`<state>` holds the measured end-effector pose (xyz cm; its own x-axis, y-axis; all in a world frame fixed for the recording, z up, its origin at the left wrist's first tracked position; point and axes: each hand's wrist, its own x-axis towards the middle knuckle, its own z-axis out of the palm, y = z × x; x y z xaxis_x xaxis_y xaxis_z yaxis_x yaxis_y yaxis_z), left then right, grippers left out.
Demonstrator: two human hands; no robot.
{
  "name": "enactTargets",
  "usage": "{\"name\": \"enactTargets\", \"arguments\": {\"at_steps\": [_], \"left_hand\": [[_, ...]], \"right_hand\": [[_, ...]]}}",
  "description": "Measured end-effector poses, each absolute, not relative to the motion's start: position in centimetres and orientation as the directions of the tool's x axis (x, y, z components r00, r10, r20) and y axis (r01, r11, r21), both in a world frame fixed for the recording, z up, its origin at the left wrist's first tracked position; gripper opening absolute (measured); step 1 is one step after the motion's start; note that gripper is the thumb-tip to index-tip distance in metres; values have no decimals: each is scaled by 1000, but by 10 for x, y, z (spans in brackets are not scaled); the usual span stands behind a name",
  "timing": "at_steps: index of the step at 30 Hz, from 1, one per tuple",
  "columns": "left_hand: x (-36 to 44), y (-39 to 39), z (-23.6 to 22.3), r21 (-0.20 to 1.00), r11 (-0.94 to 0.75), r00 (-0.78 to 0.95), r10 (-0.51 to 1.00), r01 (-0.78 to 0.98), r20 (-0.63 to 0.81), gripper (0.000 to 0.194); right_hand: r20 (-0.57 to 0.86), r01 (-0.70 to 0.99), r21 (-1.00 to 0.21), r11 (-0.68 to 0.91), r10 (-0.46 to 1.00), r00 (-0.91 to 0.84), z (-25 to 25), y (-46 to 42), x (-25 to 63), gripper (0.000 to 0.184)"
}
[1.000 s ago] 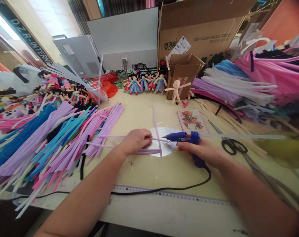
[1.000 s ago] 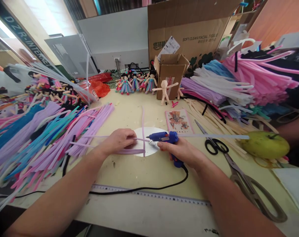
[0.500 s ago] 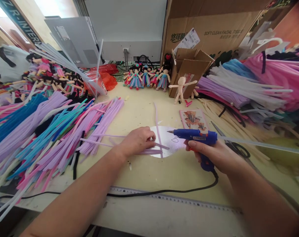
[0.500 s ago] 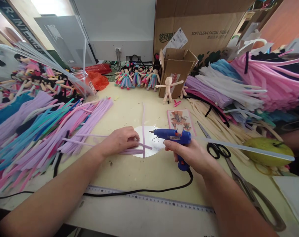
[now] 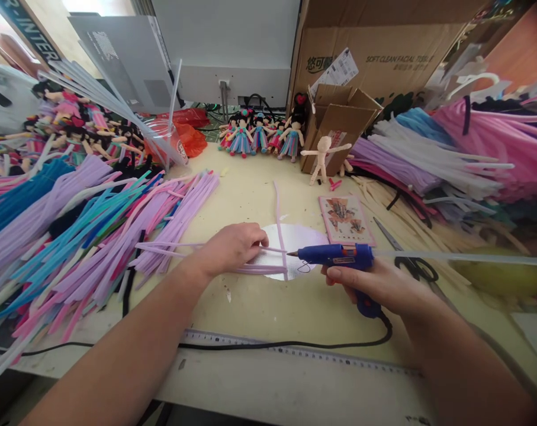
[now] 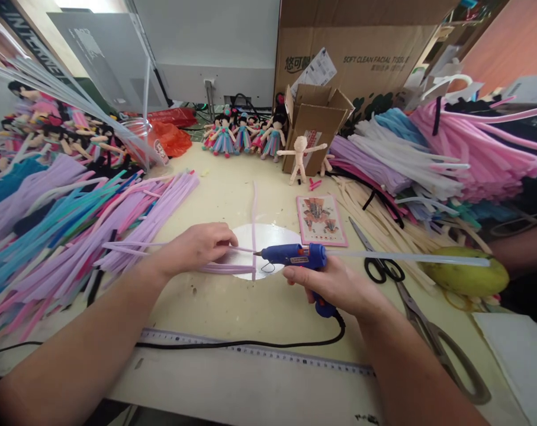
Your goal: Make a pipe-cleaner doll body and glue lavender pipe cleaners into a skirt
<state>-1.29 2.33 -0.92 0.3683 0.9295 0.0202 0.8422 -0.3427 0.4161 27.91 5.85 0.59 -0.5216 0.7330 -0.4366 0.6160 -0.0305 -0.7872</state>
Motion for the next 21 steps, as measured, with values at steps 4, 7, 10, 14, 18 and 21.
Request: {"name": "enactTargets", "arguments": {"at_steps": [4,7,10,14,18,21], "left_hand": [[-14,25,-15,407,-319,389,916,856,-99,16],[-14,25,-15,429,-308,387,916,849,-109,11],[-11,24,-14,446,-278,359,927,851,-107,14],[-6,24,-16,460,-296,370,926,837,-75,14],[-2,25,-21,460,-321,391,918,828,-64,11],[-1,25,-22,466,-317,389,919,826,-65,10]], "right_hand": [[-485,652,-757,-45,707,-514,11,57,273,41],[-524,696,-716,-60,704,-479,15,56,271,41],[-537,719,-692,-58,707,-460,15,55,271,42],[-544,731,-680,-58,709,-449,13,55,270,44],[-539,727,-684,-62,715,-445,13,55,268,42],[-537,711,-699,-75,711,-453,12,55,267,40]]}}
